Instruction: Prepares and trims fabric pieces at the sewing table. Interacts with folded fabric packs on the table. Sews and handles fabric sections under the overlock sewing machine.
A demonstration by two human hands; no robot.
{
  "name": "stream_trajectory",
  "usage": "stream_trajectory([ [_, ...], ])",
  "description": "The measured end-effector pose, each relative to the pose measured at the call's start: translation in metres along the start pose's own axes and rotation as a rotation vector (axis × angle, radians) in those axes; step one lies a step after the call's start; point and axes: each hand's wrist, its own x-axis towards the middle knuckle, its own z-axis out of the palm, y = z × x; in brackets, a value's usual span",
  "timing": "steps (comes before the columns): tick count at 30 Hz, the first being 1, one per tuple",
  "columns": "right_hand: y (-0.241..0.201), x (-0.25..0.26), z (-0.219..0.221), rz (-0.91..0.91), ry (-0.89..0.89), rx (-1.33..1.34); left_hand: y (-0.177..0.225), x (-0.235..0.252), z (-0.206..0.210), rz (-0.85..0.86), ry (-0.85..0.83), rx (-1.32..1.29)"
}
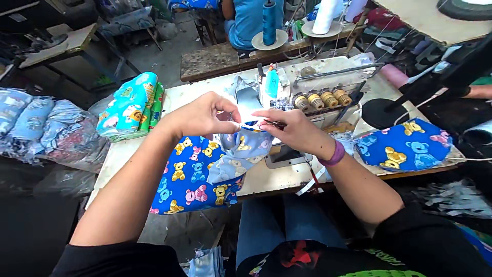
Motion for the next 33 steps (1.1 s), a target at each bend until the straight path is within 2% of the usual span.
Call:
stream_trajectory([
  [7,0.0,-0.016,0.015,-0.033,0.237,0.013,-0.009,-0.007,0.002,0.037,0.036,-0.114],
  [15,-0.001,-0.019,0.023,-0.143,0.258,-0.049,-0.015,-0.008,0.004,0.083,0.053,-0.13],
  [21,-0.009,-0.017,0.017,0.013,0.193,0.038,-0.016,-0.009,0.005,0.074,0.06,-0.153],
  [27,-0.007,-0.016,0.018,-0.057,0.239,-0.007,-0.018,-0.009,0.006,0.102,0.063,-0.171],
  [33,-0.008,-0.016,0.016,0.017,0.221,0.046,-0.022,-0.009,0.007,0.17,0.062,-0.164],
])
